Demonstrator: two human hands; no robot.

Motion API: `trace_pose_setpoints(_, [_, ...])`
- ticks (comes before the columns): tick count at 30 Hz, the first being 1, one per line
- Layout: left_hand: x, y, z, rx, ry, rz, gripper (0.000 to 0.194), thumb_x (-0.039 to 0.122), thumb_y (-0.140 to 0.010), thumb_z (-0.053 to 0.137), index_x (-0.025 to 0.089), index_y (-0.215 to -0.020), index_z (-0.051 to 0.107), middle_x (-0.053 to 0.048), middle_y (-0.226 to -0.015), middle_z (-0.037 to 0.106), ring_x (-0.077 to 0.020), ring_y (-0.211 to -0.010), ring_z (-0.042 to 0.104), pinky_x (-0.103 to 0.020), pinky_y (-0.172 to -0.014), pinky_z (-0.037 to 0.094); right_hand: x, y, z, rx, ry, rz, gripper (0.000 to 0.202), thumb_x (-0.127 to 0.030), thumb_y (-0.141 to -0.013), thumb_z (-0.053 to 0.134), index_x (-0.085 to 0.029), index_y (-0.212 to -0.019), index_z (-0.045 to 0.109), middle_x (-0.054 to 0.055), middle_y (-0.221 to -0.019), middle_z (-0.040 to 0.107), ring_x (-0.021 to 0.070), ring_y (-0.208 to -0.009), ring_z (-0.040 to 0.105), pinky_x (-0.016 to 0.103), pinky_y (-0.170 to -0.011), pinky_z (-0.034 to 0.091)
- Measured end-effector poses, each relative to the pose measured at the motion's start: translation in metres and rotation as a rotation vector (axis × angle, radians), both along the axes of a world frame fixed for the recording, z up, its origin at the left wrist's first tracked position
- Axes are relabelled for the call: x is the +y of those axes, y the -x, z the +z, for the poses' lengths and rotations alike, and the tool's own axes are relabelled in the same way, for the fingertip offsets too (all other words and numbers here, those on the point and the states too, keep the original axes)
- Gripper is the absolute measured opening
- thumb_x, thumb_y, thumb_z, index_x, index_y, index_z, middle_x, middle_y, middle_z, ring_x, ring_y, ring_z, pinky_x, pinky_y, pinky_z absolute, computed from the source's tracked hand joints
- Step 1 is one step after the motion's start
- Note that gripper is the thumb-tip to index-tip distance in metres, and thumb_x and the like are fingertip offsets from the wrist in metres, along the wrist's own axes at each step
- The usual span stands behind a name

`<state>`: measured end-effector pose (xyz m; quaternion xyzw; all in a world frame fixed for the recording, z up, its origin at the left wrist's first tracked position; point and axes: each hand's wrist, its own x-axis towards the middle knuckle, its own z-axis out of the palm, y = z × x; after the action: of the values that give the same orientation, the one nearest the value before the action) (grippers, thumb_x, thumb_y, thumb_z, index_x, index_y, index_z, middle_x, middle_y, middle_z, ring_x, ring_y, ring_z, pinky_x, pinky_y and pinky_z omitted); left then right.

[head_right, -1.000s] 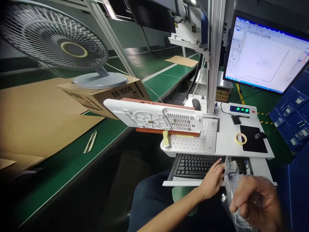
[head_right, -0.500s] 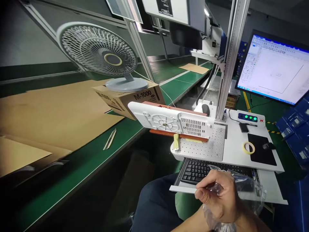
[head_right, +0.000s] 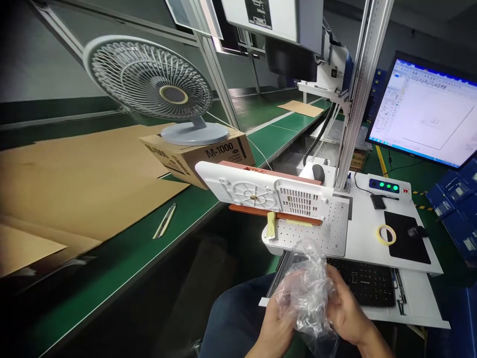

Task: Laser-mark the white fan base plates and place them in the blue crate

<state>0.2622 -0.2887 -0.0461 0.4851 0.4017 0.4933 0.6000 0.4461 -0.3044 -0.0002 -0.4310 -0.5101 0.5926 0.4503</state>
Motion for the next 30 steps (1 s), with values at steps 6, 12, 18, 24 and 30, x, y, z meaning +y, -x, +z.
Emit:
trace_pose_setpoints(6, [-0.001,0.004,0.018,-0.001,0.025,-0.139,0.052,0.047,-0.087,0.083,0.033,-0.137,0.076,-0.010,-0.135,0.075,-0.0401,-0.129,0.068,-0.054,-0.117,0.054,0.001,0.011,-0.005,0.046,0.074,-0.051,0.062,-0.041,-0.078,0.099,-0.030,-0.131,0.069,0.007,-0.123,0.072,0.0314,-0.118,0.069,0.044,-0.108,0.054])
trace_pose_setpoints(12, [0.008,0.037,0.047,-0.022,0.042,-0.336,0.054,0.035,-0.090,0.086,0.032,-0.141,0.071,-0.010,-0.146,0.069,-0.0334,-0.130,0.067,-0.046,-0.113,0.055,0.011,-0.013,-0.012,-0.114,0.014,-0.252,0.039,-0.016,-0.073,0.080,-0.023,-0.110,0.070,0.002,-0.100,0.073,0.0211,-0.085,0.068,0.028,-0.076,0.054])
trace_pose_setpoints(18, [0.006,0.054,0.027,-0.024,0.021,-0.131,0.062,0.050,-0.093,0.081,0.041,-0.150,0.059,-0.010,-0.156,0.059,-0.0355,-0.145,0.057,-0.049,-0.112,0.055,0.017,-0.036,-0.011,-0.194,-0.028,-0.425,0.047,-0.025,-0.073,0.080,-0.022,-0.117,0.066,0.004,-0.100,0.074,0.0224,-0.083,0.068,0.029,-0.073,0.056])
trace_pose_setpoints(24, [-0.003,0.024,0.020,-0.148,0.019,-0.295,0.101,0.061,-0.084,0.087,0.039,-0.167,0.034,-0.011,-0.174,0.039,-0.0396,-0.158,0.041,-0.053,-0.125,0.043,0.007,-0.005,-0.016,-0.163,-0.049,-0.275,0.041,-0.021,-0.077,0.077,-0.024,-0.116,0.063,0.005,-0.108,0.073,0.0233,-0.090,0.070,0.031,-0.080,0.057])
trace_pose_setpoints(30, [-0.003,0.013,0.020,0.015,-0.007,-0.086,0.057,0.050,-0.094,0.078,0.024,-0.144,0.064,-0.013,-0.148,0.066,-0.0342,-0.134,0.064,-0.046,-0.118,0.049,0.001,0.006,-0.004,-0.131,0.002,-0.168,0.038,-0.021,-0.081,0.075,-0.024,-0.116,0.062,0.003,-0.109,0.070,0.0232,-0.099,0.066,0.032,-0.090,0.052])
